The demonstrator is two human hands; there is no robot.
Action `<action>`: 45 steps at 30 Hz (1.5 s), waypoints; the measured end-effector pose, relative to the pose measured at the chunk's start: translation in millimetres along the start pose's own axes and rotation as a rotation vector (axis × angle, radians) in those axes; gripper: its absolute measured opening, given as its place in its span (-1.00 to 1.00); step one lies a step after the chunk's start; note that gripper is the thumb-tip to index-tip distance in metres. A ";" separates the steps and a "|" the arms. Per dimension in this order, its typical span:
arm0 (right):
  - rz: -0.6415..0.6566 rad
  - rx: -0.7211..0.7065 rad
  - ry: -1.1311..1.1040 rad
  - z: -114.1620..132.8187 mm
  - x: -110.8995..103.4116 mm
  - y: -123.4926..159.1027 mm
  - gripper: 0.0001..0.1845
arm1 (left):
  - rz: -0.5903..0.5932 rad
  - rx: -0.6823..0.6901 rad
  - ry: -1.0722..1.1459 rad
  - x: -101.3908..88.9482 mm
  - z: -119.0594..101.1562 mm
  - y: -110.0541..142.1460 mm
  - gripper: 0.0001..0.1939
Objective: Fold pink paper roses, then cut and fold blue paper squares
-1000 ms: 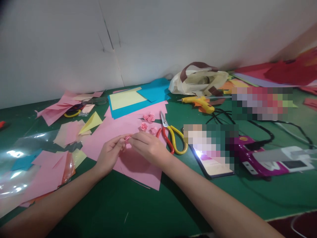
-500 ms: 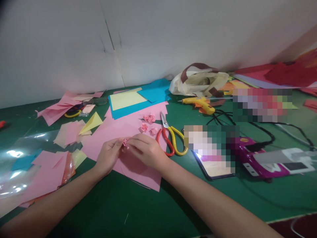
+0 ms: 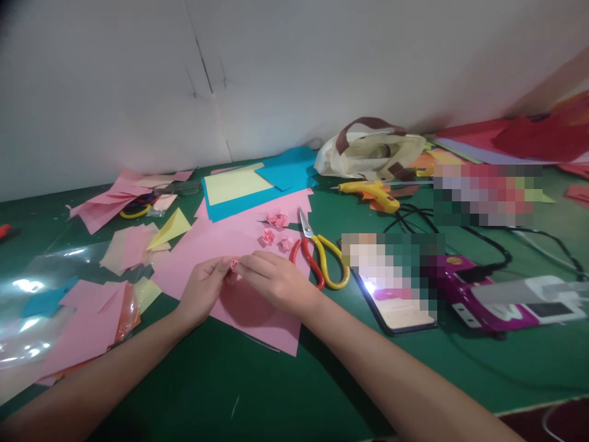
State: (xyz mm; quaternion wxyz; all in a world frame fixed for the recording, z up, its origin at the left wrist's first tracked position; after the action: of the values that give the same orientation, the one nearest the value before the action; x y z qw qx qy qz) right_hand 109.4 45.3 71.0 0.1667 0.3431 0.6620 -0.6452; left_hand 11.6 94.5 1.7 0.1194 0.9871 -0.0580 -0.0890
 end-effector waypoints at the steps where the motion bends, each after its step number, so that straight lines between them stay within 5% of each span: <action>1: -0.002 -0.007 0.009 0.3 -0.4 0.0 -0.79 | 0.004 -0.004 0.007 0.2 0.4 -0.3 -0.60; 7: -0.021 -0.019 0.029 -0.2 -1.7 0.8 -0.80 | 0.038 -0.005 0.037 2.4 1.9 -1.9 -0.60; 23: -0.199 0.349 -0.029 -36.1 -14.4 19.2 -0.76 | -0.041 -0.105 0.371 -8.9 14.6 -7.8 -0.73; 39: -0.176 0.703 -0.442 -55.3 11.1 26.3 -0.81 | -0.055 -0.080 0.228 -6.6 3.4 -3.4 -0.79; 45: -0.159 0.844 -0.513 -59.3 19.0 35.5 -0.87 | -0.107 -0.047 0.284 -10.0 5.3 -0.1 -0.61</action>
State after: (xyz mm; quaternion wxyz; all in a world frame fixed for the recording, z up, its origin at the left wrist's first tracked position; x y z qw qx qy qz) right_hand 132.8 104.9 38.8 0.1209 0.1594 0.3049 -0.9311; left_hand 0.9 94.7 -1.8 0.1446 0.9884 0.0141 0.0441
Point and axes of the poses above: each hand's wrist, its own y-axis away from the middle knuckle, its own x-axis out of the palm, z = x × y, the point moved 10 cm from there along -y, towards the middle knuckle, and after that the axes turned 15 degrees about -x, right-handed, at the moved point
